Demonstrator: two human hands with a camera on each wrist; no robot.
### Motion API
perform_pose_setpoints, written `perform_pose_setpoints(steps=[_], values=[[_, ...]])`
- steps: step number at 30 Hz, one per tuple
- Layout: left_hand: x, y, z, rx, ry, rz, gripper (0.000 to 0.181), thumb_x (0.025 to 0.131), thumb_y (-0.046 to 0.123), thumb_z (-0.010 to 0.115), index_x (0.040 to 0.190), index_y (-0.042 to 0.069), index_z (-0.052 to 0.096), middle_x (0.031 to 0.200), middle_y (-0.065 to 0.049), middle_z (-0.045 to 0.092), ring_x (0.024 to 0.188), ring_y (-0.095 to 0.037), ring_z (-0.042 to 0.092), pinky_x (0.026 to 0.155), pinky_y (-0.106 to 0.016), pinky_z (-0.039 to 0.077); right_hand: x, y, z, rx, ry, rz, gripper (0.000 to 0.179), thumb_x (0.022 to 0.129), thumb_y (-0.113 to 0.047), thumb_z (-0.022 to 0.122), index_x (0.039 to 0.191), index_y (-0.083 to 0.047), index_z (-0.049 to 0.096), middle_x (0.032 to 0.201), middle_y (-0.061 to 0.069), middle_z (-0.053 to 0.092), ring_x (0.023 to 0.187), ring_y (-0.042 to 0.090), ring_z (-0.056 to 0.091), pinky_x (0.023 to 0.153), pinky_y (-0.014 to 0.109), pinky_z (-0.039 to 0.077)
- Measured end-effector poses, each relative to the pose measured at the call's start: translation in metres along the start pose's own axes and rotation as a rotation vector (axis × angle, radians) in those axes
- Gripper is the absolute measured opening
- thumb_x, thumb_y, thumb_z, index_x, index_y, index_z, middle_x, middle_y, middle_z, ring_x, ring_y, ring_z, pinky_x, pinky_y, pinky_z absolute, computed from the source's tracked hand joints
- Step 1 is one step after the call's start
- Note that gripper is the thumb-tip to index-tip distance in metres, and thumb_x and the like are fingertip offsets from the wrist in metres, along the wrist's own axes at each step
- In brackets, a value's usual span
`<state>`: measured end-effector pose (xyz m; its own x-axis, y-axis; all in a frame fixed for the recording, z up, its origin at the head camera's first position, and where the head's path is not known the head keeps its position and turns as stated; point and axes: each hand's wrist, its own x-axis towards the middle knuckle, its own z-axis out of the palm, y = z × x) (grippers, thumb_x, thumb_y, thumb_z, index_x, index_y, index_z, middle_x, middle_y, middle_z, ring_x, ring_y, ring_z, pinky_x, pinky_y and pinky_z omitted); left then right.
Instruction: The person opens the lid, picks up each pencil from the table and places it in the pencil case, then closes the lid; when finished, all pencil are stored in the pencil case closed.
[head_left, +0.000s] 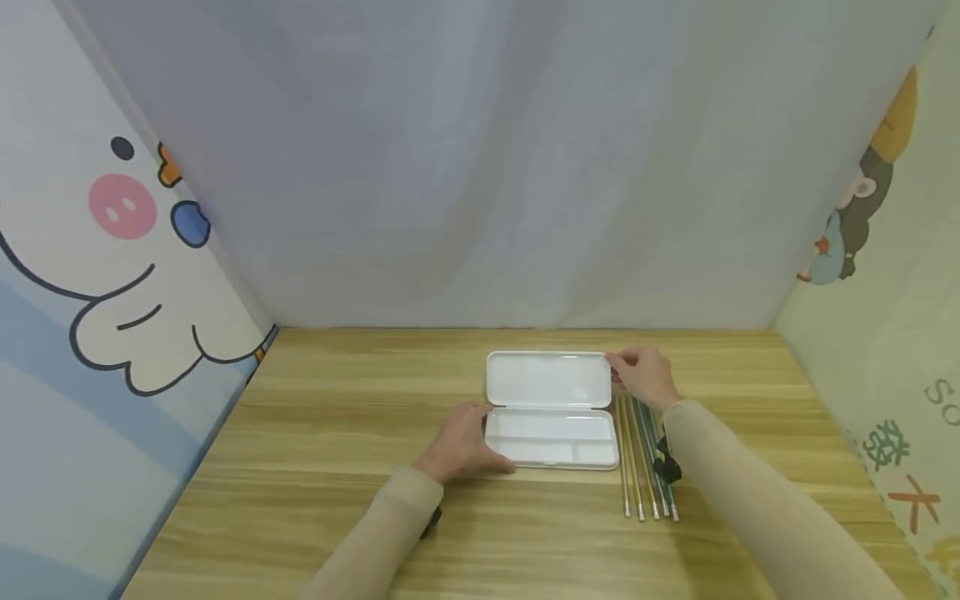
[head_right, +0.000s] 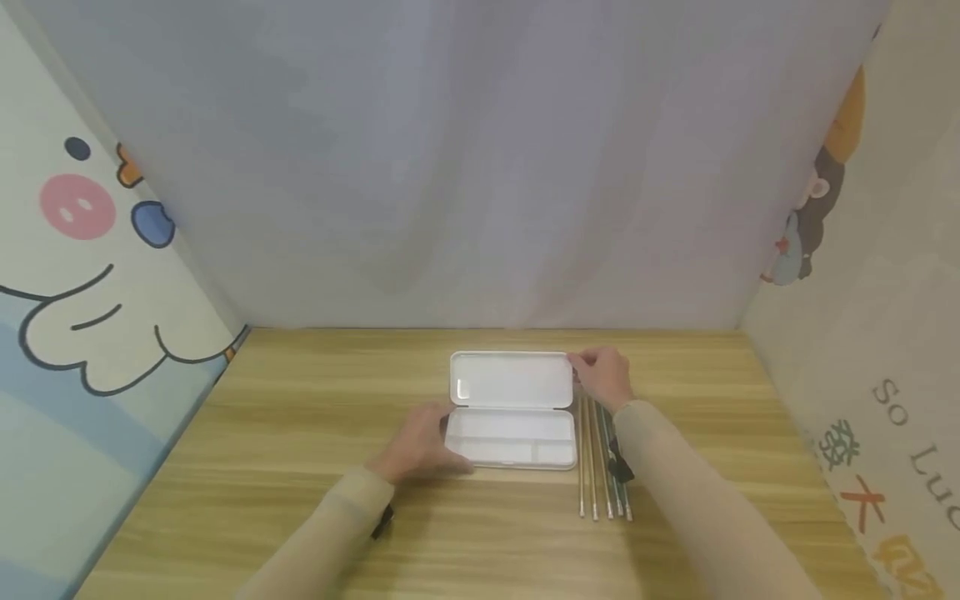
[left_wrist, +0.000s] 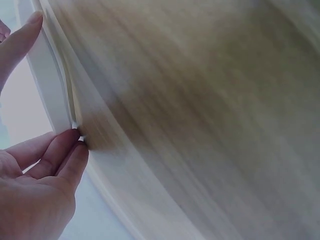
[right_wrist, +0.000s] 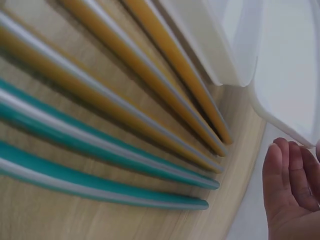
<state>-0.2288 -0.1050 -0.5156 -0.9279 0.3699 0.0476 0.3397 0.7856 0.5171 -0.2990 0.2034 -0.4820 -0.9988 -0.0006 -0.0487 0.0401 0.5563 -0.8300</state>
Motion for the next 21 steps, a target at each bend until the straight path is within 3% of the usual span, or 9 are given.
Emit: perform_pose_setpoints(steps=[7,15,21], values=[[0.003,-0.001,0.002,-0.012,0.002,0.002,0.084,0.049,0.049,0.091,0.116,0.005,0.063,0.098,-0.002,0.060,0.091,-0.019,0.052,0.084,-0.035,0.043,0.000,0.000,-0.003,-0.024,0.010,-0.005,0.033,0.096,-0.025,0.058,0.107,0.005,0.067,0.091,0.018,0.067,0.081,0.029,0.066,0.066,0.031,0.054],[0.003,-0.001,0.001,-0.028,-0.015,-0.007,0.081,0.050,0.048,0.091,0.113,0.005,0.065,0.097,-0.003,0.061,0.090,-0.019,0.053,0.083,-0.035,0.044,-0.002,0.001,-0.006,0.016,-0.027,-0.007,0.035,0.096,-0.027,0.058,0.109,0.004,0.066,0.097,0.021,0.066,0.086,0.032,0.065,0.074,0.040,0.054],[0.004,0.001,0.001,-0.017,-0.023,-0.015,0.081,0.050,0.048,0.091,0.113,0.004,0.065,0.098,-0.004,0.061,0.091,-0.019,0.053,0.083,-0.036,0.045,-0.010,-0.001,-0.014,0.021,-0.055,-0.043,0.036,0.096,-0.027,0.058,0.110,0.005,0.065,0.099,0.021,0.066,0.089,0.033,0.064,0.074,0.039,0.053]])
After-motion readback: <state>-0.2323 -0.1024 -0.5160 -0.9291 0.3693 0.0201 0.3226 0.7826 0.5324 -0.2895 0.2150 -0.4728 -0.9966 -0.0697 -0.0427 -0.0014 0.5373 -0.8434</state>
